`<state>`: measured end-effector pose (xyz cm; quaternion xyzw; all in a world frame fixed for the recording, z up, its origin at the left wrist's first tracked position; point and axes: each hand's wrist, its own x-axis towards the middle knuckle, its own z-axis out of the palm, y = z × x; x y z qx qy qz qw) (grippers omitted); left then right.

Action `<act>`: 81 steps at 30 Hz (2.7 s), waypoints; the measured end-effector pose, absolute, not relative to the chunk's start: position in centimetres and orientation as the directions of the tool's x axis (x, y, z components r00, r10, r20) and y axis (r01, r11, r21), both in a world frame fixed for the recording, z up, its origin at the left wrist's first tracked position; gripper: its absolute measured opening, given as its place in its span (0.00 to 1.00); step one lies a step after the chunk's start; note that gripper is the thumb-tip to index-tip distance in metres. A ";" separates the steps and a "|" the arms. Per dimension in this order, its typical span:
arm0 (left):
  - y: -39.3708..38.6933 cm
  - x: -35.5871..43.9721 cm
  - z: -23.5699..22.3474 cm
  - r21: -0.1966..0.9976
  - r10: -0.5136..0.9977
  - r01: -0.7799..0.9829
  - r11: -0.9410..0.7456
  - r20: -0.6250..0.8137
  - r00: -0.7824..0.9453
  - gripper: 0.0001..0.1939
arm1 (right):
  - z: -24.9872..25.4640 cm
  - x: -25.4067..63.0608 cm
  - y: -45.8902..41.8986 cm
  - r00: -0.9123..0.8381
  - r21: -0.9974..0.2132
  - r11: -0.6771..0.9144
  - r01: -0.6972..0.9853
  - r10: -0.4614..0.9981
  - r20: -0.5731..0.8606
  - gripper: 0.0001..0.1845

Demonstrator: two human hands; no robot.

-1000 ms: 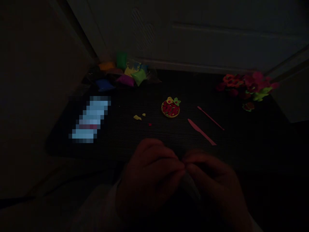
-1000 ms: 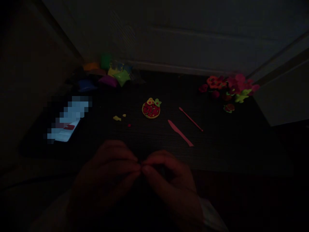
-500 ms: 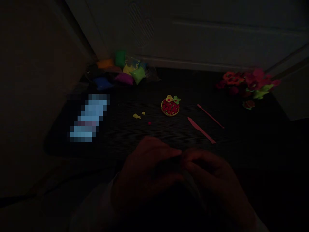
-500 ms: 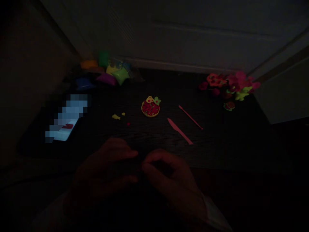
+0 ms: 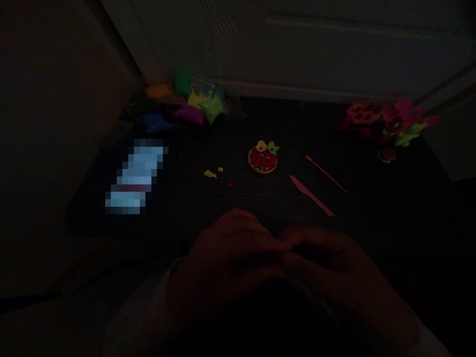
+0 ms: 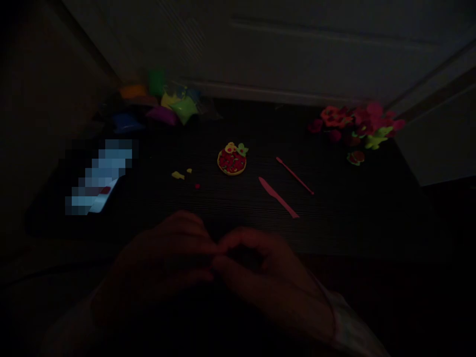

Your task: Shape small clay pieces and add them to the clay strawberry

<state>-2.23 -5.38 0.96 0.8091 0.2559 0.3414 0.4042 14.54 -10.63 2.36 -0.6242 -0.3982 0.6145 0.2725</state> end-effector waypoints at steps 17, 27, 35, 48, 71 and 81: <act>-5.5 -2.2 0.8 0.846 0.697 0.061 -0.529 0.392 0.600 0.07 | 2.8 14.4 -10.3 -0.115 -0.834 -0.504 0.224 0.836 -0.536 0.08; -5.6 -2.2 0.7 0.861 0.729 0.046 -0.507 0.400 0.555 0.06 | 2.6 14.4 -10.7 -0.102 -0.842 -0.518 0.150 0.839 -0.535 0.08; -5.5 -2.2 0.4 0.856 0.730 0.061 -0.513 0.398 0.556 0.07 | 2.7 14.3 -10.4 -0.076 -0.850 -0.495 0.180 0.855 -0.514 0.07; -5.5 -2.3 0.6 0.850 0.715 0.054 -0.524 0.404 0.571 0.07 | 2.7 14.4 -10.5 -0.101 -0.849 -0.504 0.159 0.847 -0.522 0.07; -5.2 -4.2 0.3 0.753 0.847 0.413 -0.512 0.362 0.389 0.09 | 2.2 13.6 -10.4 0.042 -0.875 -0.443 0.196 0.895 -0.444 0.09; 0.6 -13.6 -0.2 0.435 0.958 0.901 0.010 0.254 -0.133 0.18 | -1.3 15.4 -9.3 0.057 -0.848 -0.337 0.409 0.937 -0.344 0.12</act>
